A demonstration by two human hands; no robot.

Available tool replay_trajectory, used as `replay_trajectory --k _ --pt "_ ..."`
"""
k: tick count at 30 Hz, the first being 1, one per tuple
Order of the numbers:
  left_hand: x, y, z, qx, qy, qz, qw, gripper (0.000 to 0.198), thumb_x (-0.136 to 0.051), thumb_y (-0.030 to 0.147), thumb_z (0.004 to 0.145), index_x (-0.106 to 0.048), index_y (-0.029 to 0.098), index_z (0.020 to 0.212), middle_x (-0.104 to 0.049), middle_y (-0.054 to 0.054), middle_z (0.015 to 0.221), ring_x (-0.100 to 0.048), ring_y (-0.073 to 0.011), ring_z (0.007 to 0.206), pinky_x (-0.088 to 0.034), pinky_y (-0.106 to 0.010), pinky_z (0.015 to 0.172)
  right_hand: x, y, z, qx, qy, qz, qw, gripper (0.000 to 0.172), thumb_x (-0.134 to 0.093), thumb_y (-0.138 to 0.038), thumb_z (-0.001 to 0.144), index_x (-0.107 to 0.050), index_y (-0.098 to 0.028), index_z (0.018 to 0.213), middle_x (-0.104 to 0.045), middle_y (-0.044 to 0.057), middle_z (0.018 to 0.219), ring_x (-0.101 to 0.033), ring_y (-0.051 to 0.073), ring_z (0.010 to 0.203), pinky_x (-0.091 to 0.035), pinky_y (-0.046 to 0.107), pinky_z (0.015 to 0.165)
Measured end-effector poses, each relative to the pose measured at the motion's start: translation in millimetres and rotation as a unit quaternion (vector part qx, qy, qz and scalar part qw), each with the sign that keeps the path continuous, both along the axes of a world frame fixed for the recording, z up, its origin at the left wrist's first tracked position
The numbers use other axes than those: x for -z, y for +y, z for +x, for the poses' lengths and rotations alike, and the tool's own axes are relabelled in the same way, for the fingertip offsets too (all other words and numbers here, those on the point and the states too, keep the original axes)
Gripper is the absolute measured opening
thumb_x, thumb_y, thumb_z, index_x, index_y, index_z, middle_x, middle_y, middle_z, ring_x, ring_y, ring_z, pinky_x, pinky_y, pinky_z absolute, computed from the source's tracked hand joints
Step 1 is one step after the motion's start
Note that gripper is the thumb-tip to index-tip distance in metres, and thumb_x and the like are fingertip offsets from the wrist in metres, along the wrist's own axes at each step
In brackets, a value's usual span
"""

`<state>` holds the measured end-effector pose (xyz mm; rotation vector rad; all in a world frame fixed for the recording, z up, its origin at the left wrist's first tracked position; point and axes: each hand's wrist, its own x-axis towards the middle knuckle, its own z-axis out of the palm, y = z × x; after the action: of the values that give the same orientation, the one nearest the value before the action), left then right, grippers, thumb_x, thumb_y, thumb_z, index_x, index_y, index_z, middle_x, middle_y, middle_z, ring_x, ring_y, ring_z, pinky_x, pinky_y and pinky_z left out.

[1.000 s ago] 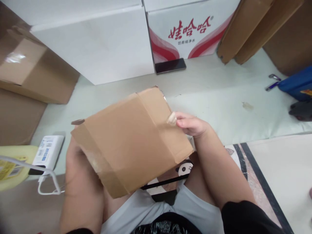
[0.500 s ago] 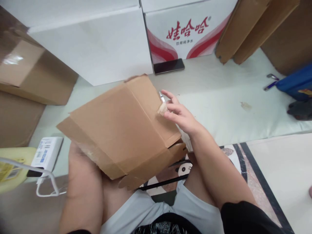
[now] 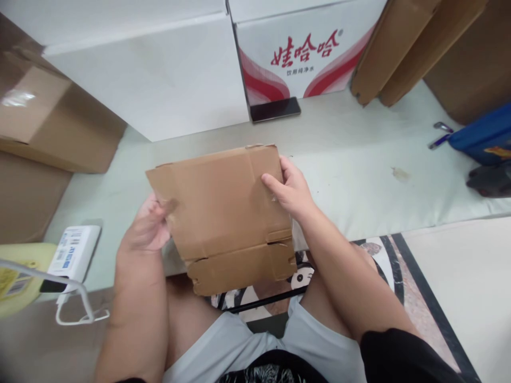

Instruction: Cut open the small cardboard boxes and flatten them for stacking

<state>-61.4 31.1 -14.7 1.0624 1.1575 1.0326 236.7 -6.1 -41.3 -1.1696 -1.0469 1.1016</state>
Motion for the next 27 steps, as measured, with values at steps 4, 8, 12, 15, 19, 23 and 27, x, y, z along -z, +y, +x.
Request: replay_trajectory --k 4,8,12,15,19,23,27 --pt "2.9 5 0 -0.045 -0.049 0.005 0.998 0.056 -0.098 0.045 0.054 -0.069 0.022 0.096 -0.08 -0.006 0.09 -0.073 -0.0355 0.115 -0.062 -0.05 0.098 -0.3 2 6 0.011 0.038 -0.016 0.999 0.083 -0.081 -0.059 0.073 -0.04 -0.033 0.141 -0.072 0.005 0.127 -0.074 0.022 0.102 -0.062 0.036 0.083" --pt "14.7 23 -19 -0.125 -0.103 0.113 0.98 0.043 -0.087 0.05 0.073 -0.065 0.023 0.098 -0.08 -0.001 0.111 -0.063 -0.0263 0.133 -0.052 -0.043 0.114 -7.1 -1 18 -0.107 0.084 -0.048 0.99 0.069 -0.054 -0.08 0.082 -0.056 -0.028 0.127 -0.075 0.008 0.117 -0.075 0.025 0.098 -0.062 0.042 0.082" --pt "31.3 39 -28 -0.207 -0.15 0.054 0.965 0.024 -0.066 0.045 0.094 -0.062 0.021 0.092 -0.08 -0.001 0.109 -0.058 -0.0202 0.137 -0.046 -0.04 0.12 -7.7 -3 13 -0.218 0.101 -0.008 0.971 0.077 -0.049 -0.089 0.078 -0.061 -0.029 0.124 -0.071 0.009 0.13 -0.075 0.026 0.104 -0.063 0.046 0.084" --pt "37.3 43 -14 -0.25 -0.189 0.008 0.95 0.016 -0.053 0.032 0.101 -0.063 0.02 0.096 -0.079 -0.004 0.113 -0.059 -0.0187 0.136 -0.05 -0.037 0.114 1.0 -3 -1 -0.191 0.11 -0.035 0.975 0.067 -0.079 -0.069 0.07 -0.062 -0.031 0.122 -0.071 0.005 0.128 -0.075 0.021 0.097 -0.063 0.039 0.084" --pt "39.6 43 13 -0.217 -0.208 0.042 0.953 0.014 -0.058 0.03 0.098 -0.063 0.024 0.11 -0.075 -0.004 0.126 -0.063 -0.0195 0.132 -0.054 -0.034 0.108 13.6 -7 -19 -0.064 0.088 -0.094 0.99 0.067 -0.09 -0.056 0.063 -0.068 -0.024 0.117 -0.074 0.009 0.122 -0.07 0.027 0.116 -0.058 0.045 0.104" --pt "51.0 38 32 -0.214 -0.121 0.072 0.967 0.03 -0.048 0.042 0.102 -0.057 0.025 0.125 -0.072 -0.008 0.129 -0.066 -0.0209 0.127 -0.053 -0.038 0.109 13.8 -13 -21 0.042 0.061 -0.06 0.995 0.073 -0.088 -0.062 0.06 -0.069 -0.022 0.118 -0.074 0.011 0.122 -0.067 0.031 0.123 -0.053 0.052 0.112" --pt "65.0 19 46 -0.086 0.247 0.131 0.956 0.041 -0.031 0.038 0.103 -0.056 0.019 0.129 -0.07 -0.015 0.132 -0.064 -0.0256 0.129 -0.047 -0.046 0.115 11.9 -26 4 0.177 0.038 0.012 0.983 0.071 -0.084 -0.062 0.066 -0.065 -0.021 0.121 -0.072 0.01 0.126 -0.063 0.029 0.132 -0.048 0.051 0.118"
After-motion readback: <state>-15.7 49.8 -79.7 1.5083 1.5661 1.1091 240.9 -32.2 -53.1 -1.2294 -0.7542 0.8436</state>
